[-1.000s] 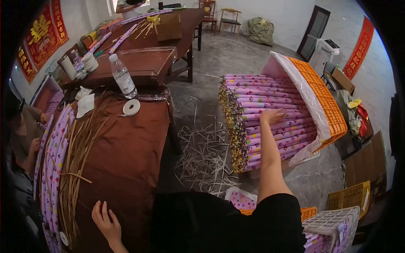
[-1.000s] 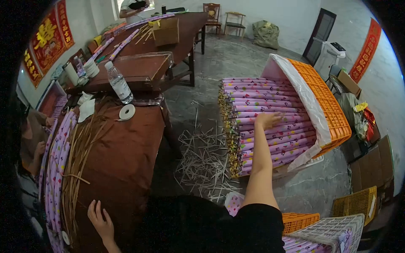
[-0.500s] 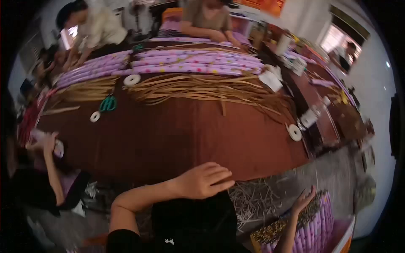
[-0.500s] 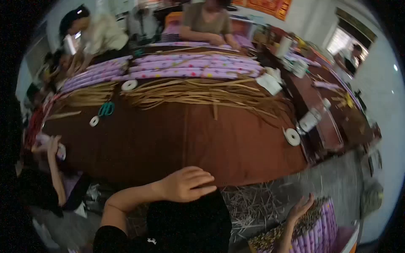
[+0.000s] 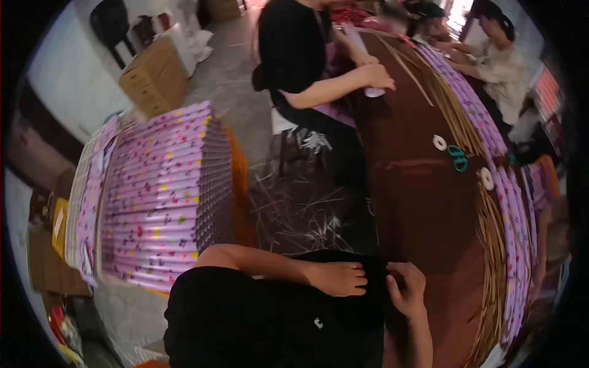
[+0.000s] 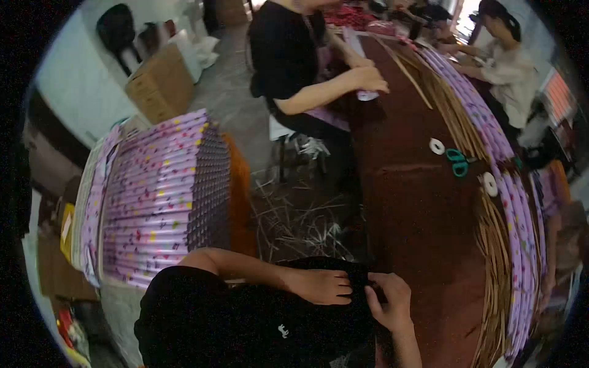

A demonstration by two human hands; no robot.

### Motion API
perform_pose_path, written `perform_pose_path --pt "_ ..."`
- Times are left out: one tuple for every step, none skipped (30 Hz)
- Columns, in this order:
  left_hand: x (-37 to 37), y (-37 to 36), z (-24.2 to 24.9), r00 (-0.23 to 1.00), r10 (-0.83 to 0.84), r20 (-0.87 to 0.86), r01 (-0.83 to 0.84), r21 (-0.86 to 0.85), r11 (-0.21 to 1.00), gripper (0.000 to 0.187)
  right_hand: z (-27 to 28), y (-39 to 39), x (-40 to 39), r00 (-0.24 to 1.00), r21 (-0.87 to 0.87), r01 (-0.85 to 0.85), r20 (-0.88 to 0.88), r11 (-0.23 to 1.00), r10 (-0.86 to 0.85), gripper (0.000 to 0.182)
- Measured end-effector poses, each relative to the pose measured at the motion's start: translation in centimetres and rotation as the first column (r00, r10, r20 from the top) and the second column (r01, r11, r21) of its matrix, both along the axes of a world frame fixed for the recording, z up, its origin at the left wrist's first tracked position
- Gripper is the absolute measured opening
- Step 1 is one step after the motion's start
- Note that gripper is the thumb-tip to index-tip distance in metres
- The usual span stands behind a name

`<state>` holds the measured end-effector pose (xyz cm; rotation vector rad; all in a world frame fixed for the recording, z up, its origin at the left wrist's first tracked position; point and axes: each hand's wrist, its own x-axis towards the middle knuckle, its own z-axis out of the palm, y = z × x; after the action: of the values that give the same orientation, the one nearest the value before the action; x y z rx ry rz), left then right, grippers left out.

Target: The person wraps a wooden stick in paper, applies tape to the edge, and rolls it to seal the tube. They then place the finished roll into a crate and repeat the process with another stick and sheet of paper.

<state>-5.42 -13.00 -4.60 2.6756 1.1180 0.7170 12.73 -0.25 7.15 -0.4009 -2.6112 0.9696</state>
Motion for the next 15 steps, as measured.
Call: perform_pose_path --pt "-0.2 -0.8 -1.0 0.998 0.069 -0.001 -0.069 -0.018 0.997 0.020 -0.4 -0.4 -1.5 0.998 -0.018 -0.069 -0.001 0.997 0.069 0.023" --pt "-0.4 -1.5 -2.1 0.998 0.054 -0.031 -0.057 -0.086 0.995 0.017 -0.9 -1.0 -2.8 0.991 -0.104 -0.121 0.047 0.987 0.127 0.023" --pt "-0.6 -2.3 -2.4 0.998 0.024 -0.054 -0.032 -0.151 0.988 0.015 -1.6 -1.4 -3.7 0.980 -0.184 -0.155 0.095 0.971 0.174 0.023" --pt "-0.8 -3.0 -2.7 0.997 0.054 -0.053 -0.062 -0.162 0.985 0.015 -2.8 -1.6 -4.0 0.974 -0.195 -0.185 0.094 0.963 0.206 0.023" --pt "-1.4 -3.3 -2.4 0.988 0.099 -0.118 -0.114 -0.132 0.985 0.015 -4.6 -1.8 -3.6 0.964 -0.151 -0.198 0.149 0.969 0.220 0.022" --pt "-2.1 -3.5 -1.9 0.974 0.137 -0.180 -0.156 -0.101 0.983 0.016 -5.5 -1.7 -3.2 0.953 -0.106 -0.208 0.204 0.972 0.226 0.022" --pt "-3.1 -3.8 -1.4 0.973 0.145 -0.178 -0.166 -0.113 0.980 0.016 -5.8 -1.2 -2.8 0.949 -0.119 -0.218 0.204 0.969 0.238 0.022" --pt "-4.5 -4.0 -0.7 0.956 0.179 -0.233 -0.236 -0.243 0.941 0.016 -6.0 -0.6 -2.3 0.935 0.038 -0.284 0.234 0.958 0.267 0.022" --pt "-5.9 -4.0 0.0 0.936 0.200 -0.291 -0.301 -0.361 0.883 0.017 -6.0 -0.4 -1.7 0.920 0.195 -0.342 0.267 0.919 0.286 0.022" --pt "-8.0 -4.4 -0.1 0.899 0.191 -0.393 -0.355 -0.402 0.844 0.018 -5.8 -0.4 -1.6 0.921 0.189 -0.338 0.268 0.922 0.283 0.022" --pt "-10.4 -5.1 0.0 0.853 0.173 -0.492 -0.412 -0.432 0.803 0.020 -5.4 -0.4 -1.8 0.954 0.151 -0.263 0.186 0.953 0.234 0.023" --pt "-12.4 -5.0 3.4 0.714 0.002 -0.701 -0.555 -0.563 0.612 0.017 -5.1 -0.4 -1.9 0.978 0.106 -0.190 0.105 0.976 0.179 0.024" --pt "-14.7 -6.0 4.9 0.680 0.028 -0.732 -0.629 -0.565 0.534 0.015 -5.1 -0.5 -2.0 0.979 0.099 -0.186 0.102 0.977 0.176 0.024" --pt "-16.7 -6.2 5.4 0.525 -0.056 -0.850 -0.785 -0.508 0.354 0.017 -5.1 -0.5 -2.1 0.973 0.112 -0.204 0.130 0.973 0.189 0.024" --pt "-20.0 -7.9 3.4 0.430 0.009 -0.903 -0.861 -0.407 0.304 0.020 -5.1 -0.5 -2.0 0.967 0.125 -0.221 0.159 0.967 0.200 0.024"
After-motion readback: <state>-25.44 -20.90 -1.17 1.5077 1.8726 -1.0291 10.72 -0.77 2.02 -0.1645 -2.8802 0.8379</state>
